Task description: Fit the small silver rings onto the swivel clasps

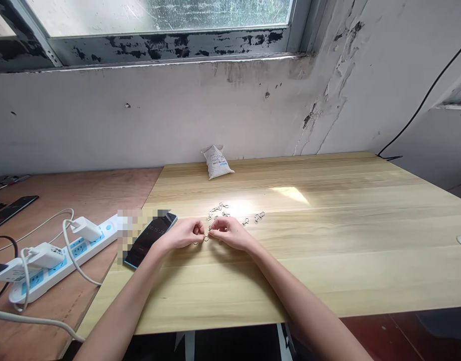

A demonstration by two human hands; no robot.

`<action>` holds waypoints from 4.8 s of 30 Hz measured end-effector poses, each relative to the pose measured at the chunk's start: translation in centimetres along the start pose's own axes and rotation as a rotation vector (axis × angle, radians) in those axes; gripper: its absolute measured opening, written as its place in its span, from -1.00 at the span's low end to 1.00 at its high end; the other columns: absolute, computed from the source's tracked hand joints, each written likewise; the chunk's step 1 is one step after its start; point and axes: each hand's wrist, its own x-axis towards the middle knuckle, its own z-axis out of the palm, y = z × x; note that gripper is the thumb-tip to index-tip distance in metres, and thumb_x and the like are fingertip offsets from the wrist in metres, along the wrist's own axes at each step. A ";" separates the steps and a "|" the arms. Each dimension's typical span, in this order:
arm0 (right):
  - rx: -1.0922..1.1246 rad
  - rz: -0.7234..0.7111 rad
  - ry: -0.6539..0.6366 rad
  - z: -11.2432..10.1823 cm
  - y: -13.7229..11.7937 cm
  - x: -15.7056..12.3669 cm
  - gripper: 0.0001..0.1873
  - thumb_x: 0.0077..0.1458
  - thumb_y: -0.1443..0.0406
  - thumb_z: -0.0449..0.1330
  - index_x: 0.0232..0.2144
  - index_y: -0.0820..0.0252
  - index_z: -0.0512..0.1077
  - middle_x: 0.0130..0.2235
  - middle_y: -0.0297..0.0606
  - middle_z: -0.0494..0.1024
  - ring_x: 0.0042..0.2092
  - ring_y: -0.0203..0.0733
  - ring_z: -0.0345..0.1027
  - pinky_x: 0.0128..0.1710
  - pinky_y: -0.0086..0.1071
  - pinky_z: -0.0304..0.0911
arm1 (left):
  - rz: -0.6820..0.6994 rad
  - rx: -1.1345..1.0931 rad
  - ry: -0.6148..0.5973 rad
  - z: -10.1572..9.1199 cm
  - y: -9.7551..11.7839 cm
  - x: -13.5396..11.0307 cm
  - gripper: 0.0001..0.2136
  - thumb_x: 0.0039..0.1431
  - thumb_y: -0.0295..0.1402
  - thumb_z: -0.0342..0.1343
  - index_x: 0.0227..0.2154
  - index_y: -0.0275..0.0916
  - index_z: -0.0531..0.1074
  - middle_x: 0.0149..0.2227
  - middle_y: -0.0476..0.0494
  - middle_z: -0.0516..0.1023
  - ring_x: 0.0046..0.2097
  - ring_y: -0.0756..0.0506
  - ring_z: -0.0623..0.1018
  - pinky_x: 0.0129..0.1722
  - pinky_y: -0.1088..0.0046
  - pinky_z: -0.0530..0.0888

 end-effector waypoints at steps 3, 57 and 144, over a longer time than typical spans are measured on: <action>0.002 0.004 0.011 0.0 0.0 0.0 -0.74 0.04 0.12 0.28 -0.42 0.21 0.46 -0.43 -0.34 0.47 -0.47 -0.34 0.32 -0.45 -0.43 0.19 | 0.012 -0.080 -0.041 0.0 -0.2 0.1 -0.88 -0.08 -0.32 0.13 -0.43 -0.21 0.46 -0.47 0.01 0.52 -0.39 -0.05 0.46 -0.43 0.50 0.27; 0.656 0.206 0.074 -1.6 0.0 -0.2 -0.74 -0.04 0.20 0.36 -0.39 0.23 0.41 -0.08 -0.05 0.57 -0.35 -0.27 0.47 -0.57 -0.49 0.29 | 0.471 0.303 0.416 1.9 -0.4 1.8 -0.82 0.26 -0.43 0.00 -0.33 -0.18 0.52 -0.27 -0.10 0.56 -0.22 -0.06 0.52 -0.23 0.46 0.37; -0.423 -0.486 0.705 -0.2 1.0 -0.1 -0.91 0.18 0.24 0.21 -0.31 0.00 0.54 0.08 -0.20 0.44 0.20 0.02 0.20 0.14 0.04 0.12 | 0.461 0.104 0.716 2.7 0.8 1.5 -0.88 0.23 -0.29 0.14 -0.36 -0.07 0.57 0.19 -0.06 0.38 0.31 -0.21 0.16 0.27 -0.07 0.05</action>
